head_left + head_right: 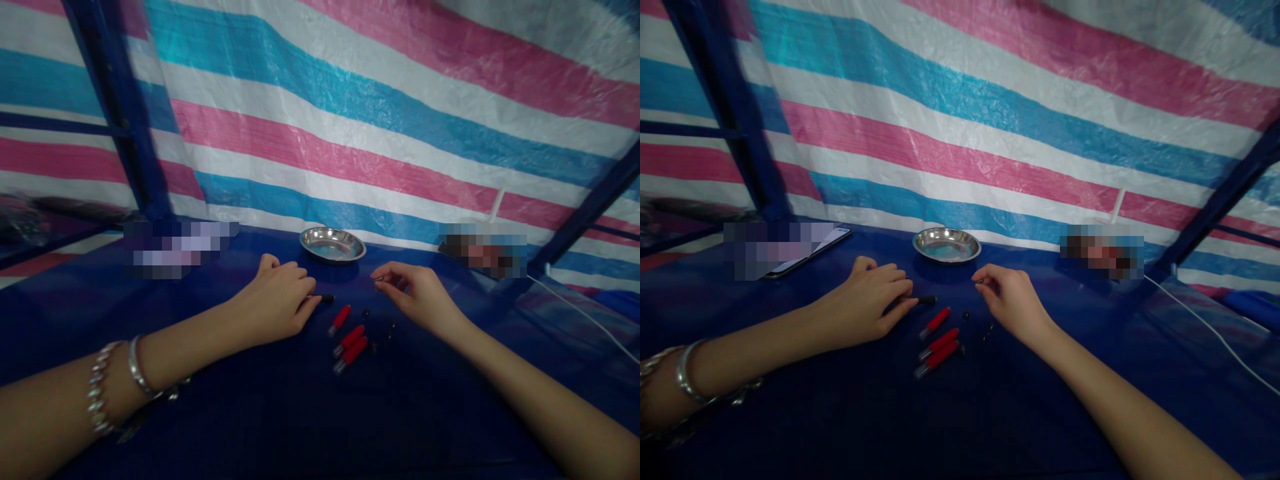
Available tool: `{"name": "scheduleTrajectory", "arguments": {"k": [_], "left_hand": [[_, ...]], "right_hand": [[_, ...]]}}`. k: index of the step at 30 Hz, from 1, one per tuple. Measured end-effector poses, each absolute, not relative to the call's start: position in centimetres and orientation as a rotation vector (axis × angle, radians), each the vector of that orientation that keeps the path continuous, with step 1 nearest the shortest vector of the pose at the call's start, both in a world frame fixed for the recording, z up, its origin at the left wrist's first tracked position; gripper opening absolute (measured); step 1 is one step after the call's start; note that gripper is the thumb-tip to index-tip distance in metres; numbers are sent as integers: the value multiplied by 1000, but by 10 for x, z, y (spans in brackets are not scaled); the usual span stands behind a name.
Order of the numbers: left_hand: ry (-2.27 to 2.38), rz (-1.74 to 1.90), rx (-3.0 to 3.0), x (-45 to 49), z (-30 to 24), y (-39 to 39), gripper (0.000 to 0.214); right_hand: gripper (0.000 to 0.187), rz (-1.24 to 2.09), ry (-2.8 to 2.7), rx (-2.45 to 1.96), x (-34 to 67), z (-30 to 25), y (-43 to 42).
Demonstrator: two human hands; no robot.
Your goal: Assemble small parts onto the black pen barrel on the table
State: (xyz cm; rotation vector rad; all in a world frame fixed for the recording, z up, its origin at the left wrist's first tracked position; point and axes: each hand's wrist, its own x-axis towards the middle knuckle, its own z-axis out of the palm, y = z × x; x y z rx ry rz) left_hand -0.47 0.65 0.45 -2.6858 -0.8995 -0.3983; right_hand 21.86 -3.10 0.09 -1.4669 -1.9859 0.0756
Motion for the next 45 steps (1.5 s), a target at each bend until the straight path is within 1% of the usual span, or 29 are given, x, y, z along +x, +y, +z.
{"name": "scheduleTrajectory", "arguments": {"k": [3, 7, 11, 12, 16, 19, 29, 34, 39, 45], "left_hand": [[-873, -354, -2721, -5, 7, 5, 21], [-843, -315, -2738, -6, 12, 7, 22], [-846, -312, -2640, -11, 16, 14, 18], [-847, -295, -2606, -13, 16, 17, 19], [-779, -210, -2560, -20, 13, 26, 36], [-737, -195, -2530, -24, 10, 31, 39], [-773, -218, -2376, -29, 5, 36, 22], [-948, -253, -2428, -21, 4, 29, 8], [-1029, -286, -2589, -12, 1, 23, 11], [-1082, -333, -2769, -11, 2, 21, 15]], "right_hand": [[15, 75, -1984, -1477, 221, 0, -29], [15, 68, -1993, -1496, 223, 0, -27], [15, -2, -2031, -1526, 224, -1, -26], [15, -19, -2039, -1530, 225, -2, -26], [16, -29, -2060, -1524, 227, -3, -24], [15, -26, -2069, -1514, 227, -3, -24], [15, -1, -2087, -1583, 226, -1, -25], [15, -27, -2092, -1618, 226, -2, -24], [14, -21, -2118, -1647, 225, -4, -22], [12, 62, -2134, -1671, 224, -7, -21]]}}
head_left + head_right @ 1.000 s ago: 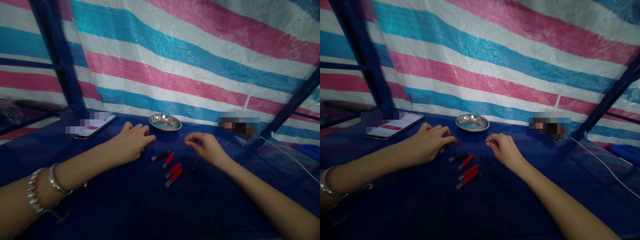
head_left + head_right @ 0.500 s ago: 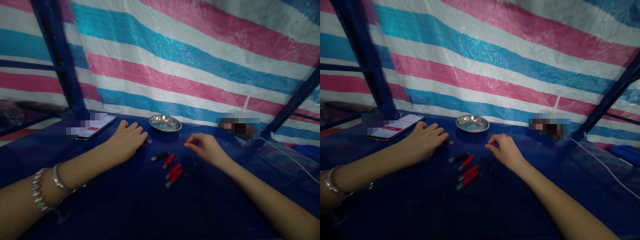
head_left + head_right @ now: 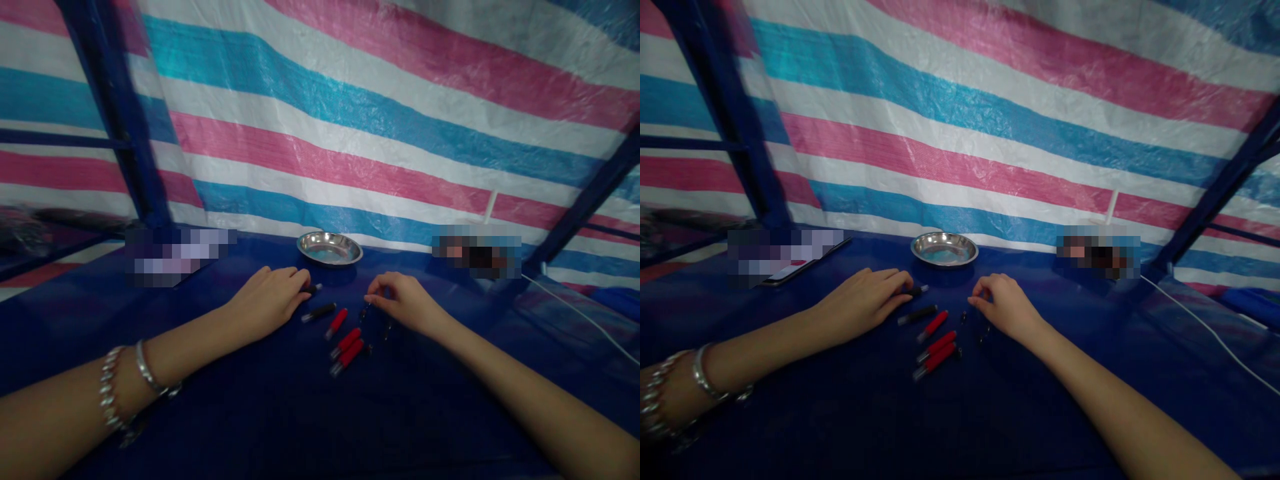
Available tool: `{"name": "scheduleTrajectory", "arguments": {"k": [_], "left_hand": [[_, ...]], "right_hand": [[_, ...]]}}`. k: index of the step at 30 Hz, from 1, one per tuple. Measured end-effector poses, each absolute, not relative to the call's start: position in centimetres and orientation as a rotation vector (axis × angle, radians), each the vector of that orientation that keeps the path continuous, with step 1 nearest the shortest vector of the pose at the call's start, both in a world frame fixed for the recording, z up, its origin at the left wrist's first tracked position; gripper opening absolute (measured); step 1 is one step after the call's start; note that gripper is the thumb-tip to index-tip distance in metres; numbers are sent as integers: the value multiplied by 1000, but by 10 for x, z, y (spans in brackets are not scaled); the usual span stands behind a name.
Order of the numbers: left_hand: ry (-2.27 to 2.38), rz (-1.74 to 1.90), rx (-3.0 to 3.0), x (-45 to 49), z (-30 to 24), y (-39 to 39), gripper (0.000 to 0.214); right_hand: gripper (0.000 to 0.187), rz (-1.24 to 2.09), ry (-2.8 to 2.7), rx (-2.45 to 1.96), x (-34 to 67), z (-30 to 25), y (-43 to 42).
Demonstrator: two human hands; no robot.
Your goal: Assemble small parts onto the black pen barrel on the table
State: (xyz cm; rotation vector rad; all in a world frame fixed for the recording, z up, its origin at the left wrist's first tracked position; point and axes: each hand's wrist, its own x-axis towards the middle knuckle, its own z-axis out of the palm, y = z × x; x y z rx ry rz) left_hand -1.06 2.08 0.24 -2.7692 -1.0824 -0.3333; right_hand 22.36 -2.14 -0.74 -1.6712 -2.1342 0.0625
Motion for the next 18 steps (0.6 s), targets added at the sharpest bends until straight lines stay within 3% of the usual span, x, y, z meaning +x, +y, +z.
{"name": "scheduleTrajectory", "arguments": {"k": [11, 18], "left_hand": [[-992, -392, -2848, -7, 0, 15, 16], [-938, -405, -2873, -5, 5, 3, 31]], "right_hand": [[14, 134, -2156, -1636, 222, -10, -21], [16, 126, -2155, -1578, 222, -9, -23]]}}
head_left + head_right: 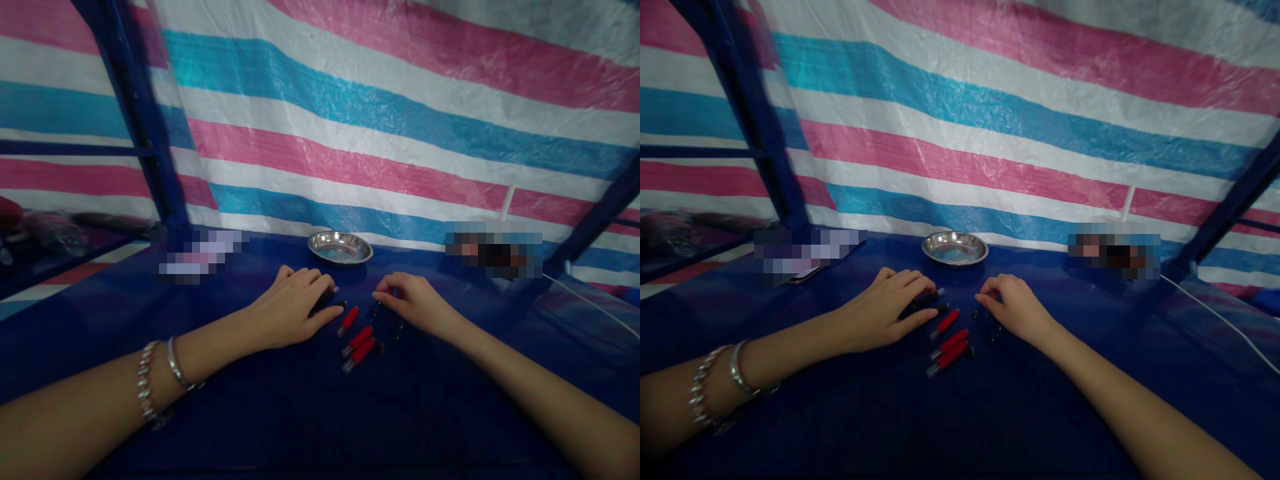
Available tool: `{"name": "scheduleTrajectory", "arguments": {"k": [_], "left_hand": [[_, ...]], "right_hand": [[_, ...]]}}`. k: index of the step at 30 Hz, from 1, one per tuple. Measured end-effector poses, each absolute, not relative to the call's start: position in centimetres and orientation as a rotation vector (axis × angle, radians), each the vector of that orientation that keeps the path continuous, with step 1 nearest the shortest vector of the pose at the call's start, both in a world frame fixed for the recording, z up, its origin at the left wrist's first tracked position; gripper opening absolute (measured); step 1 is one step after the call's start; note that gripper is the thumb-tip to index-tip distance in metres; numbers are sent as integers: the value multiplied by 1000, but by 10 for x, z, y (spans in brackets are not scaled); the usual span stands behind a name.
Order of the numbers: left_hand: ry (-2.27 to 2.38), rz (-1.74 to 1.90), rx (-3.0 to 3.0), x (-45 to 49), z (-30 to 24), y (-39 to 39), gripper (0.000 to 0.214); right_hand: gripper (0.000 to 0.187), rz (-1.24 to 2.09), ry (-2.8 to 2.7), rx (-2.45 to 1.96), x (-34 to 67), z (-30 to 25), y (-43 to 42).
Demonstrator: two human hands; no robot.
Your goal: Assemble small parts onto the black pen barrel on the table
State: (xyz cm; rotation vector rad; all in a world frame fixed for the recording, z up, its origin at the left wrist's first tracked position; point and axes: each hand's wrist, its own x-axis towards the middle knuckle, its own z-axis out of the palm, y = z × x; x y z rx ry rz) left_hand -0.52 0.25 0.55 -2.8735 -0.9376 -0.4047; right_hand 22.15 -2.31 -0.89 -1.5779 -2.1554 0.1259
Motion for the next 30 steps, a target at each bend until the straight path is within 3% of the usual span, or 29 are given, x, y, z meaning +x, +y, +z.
{"name": "scheduleTrajectory", "arguments": {"k": [10, 18, 30], "left_hand": [[-888, -373, -3012, 1, 9, -20, 62], [-904, -385, -2945, 4, 4, -19, 51], [-896, -409, -2938, 4, 5, -18, 43]], "right_hand": [[29, 221, -2374, -1332, 206, 10, -46], [42, 297, -2494, -1293, 201, 9, -49], [10, 140, -2484, -1258, 198, 7, -51]]}}
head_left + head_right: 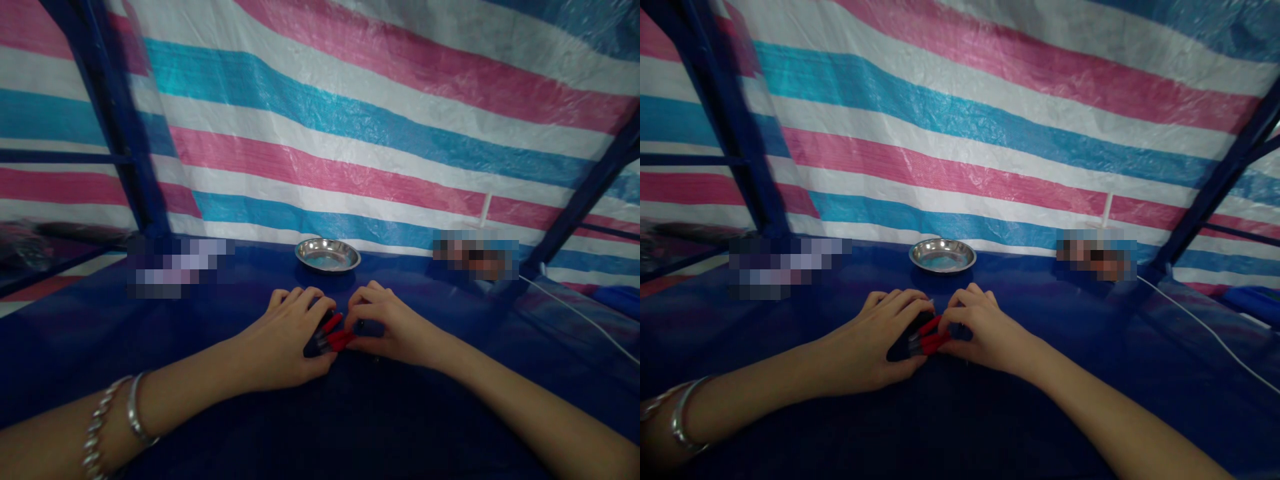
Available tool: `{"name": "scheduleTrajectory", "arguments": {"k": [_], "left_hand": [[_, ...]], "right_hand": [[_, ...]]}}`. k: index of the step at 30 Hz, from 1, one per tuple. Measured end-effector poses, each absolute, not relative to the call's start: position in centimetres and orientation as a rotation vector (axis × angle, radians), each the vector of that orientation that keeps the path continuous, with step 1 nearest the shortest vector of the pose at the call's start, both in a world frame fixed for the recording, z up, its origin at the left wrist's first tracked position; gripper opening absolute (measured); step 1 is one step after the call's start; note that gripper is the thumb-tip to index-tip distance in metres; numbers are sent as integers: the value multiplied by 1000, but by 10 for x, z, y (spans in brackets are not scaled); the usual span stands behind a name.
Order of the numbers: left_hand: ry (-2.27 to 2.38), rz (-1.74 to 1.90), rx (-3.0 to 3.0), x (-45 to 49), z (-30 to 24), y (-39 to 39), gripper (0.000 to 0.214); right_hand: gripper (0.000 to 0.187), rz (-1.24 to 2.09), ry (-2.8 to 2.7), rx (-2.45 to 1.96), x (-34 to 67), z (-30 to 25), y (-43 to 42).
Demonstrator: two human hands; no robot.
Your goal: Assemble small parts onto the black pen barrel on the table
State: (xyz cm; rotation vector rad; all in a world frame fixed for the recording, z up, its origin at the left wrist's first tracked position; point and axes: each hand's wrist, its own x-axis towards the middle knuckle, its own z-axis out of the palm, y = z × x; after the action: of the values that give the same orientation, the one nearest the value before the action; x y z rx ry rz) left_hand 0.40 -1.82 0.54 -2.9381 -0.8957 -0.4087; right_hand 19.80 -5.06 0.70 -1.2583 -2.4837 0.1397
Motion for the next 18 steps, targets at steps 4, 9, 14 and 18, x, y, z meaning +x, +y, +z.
{"name": "scheduleTrajectory", "arguments": {"k": [4, 9, 14, 18], "left_hand": [[-912, -413, -2947, 4, 7, -18, 42], [-961, -392, -3002, 3, 9, -17, 46], [-998, -404, -3022, 4, 13, -17, 46], [-1010, -389, -3008, 3, 19, -19, 50]], "right_hand": [[15, 61, -2418, -1267, 194, 11, -53], [22, -289, -2031, -1394, 249, 43, -24], [39, -545, -1600, -2098, 373, 44, 16], [59, -547, -1328, -2393, 441, 20, 26]]}}
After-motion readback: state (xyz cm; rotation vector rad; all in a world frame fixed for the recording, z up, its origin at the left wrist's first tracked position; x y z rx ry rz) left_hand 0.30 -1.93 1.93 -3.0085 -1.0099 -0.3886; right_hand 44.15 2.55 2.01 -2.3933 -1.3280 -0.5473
